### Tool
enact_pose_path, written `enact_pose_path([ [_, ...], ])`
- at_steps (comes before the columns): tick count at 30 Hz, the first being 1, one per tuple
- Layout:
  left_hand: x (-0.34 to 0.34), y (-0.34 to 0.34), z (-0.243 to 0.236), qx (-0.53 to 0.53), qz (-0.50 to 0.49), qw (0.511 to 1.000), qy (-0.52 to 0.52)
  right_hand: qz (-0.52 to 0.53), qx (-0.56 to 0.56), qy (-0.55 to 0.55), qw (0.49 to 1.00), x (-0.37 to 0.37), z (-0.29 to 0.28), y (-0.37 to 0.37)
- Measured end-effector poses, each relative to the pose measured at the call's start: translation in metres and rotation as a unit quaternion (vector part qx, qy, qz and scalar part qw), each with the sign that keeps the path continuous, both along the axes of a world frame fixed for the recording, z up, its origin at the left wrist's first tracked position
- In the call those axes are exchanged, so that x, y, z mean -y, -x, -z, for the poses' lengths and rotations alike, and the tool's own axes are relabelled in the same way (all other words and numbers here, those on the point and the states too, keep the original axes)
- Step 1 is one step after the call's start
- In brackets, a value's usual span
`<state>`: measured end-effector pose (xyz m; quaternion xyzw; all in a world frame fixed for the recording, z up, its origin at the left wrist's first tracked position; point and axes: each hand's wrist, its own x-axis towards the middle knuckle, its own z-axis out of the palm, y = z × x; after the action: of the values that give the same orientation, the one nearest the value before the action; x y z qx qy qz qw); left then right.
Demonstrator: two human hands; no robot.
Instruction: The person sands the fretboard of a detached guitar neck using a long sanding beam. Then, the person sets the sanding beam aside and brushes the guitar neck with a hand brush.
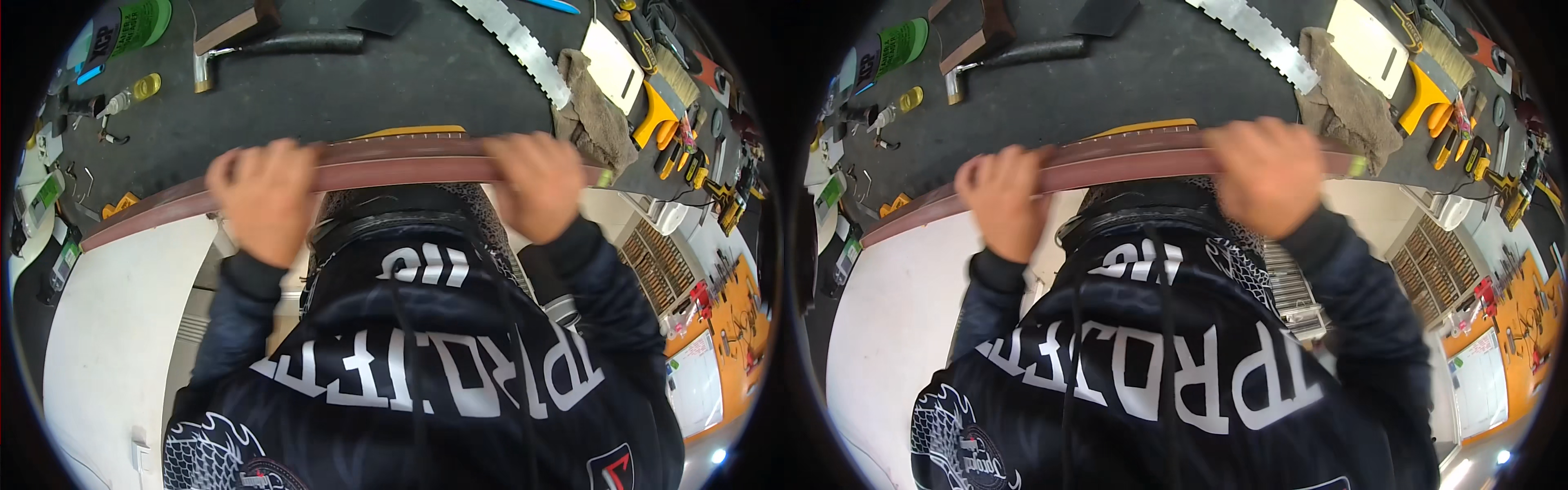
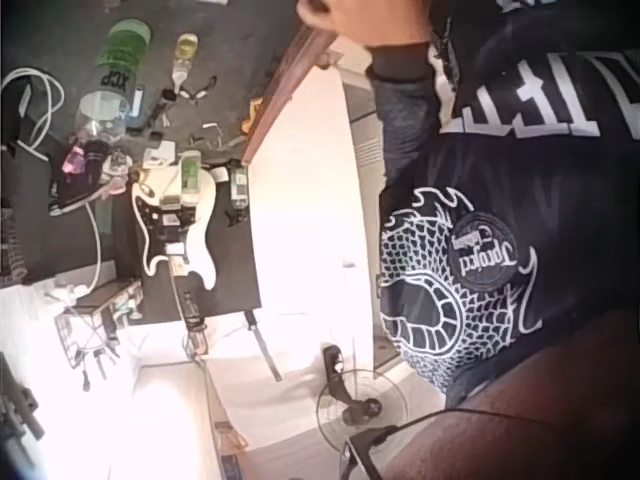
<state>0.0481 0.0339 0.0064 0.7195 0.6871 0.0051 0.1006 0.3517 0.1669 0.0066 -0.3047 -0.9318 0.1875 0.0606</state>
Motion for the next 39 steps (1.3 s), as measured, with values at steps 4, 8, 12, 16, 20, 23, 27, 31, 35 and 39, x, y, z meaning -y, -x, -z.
enact_pose_path([
  [4,-0.029,-0.034,-0.005,0.050,-0.011,0.998,0.024,0.034,-0.005,0.001,0.999,-0.007,-0.003,-0.029],
  [8,0.012,0.076,-0.010,-0.034,-0.043,0.997,0.049,-0.002,-0.035,0.031,0.999,0.026,-0.005,0.084],
  [12,-0.002,0.020,-0.002,0.015,-0.010,1.000,0.004,-0.009,-0.028,0.011,1.000,0.001,0.001,0.023],
  [16,-0.029,-0.037,0.001,0.029,-0.008,1.000,-0.001,-0.007,-0.037,-0.002,0.999,-0.021,0.004,-0.031],
  [20,0.032,0.079,0.000,-0.016,-0.048,0.999,0.006,0.001,-0.063,-0.011,0.998,0.039,0.003,0.085],
  [23,0.030,0.053,0.003,-0.017,-0.036,0.999,-0.018,-0.005,-0.030,-0.010,0.999,0.034,0.006,0.058],
  [27,0.001,-0.047,-0.002,0.001,-0.017,1.000,-0.026,0.005,-0.017,-0.023,1.000,0.006,0.002,-0.039],
  [31,0.044,0.033,0.013,-0.066,-0.042,0.996,-0.037,0.024,-0.053,-0.023,0.998,0.055,0.007,0.042],
  [35,0.065,0.056,0.010,-0.047,-0.039,0.997,-0.044,0.029,-0.088,-0.033,0.995,0.072,0.009,0.058],
  [39,0.075,-0.002,-0.003,-0.012,0.001,0.999,-0.052,0.066,-0.070,-0.020,0.995,0.105,-0.005,-0.006],
])
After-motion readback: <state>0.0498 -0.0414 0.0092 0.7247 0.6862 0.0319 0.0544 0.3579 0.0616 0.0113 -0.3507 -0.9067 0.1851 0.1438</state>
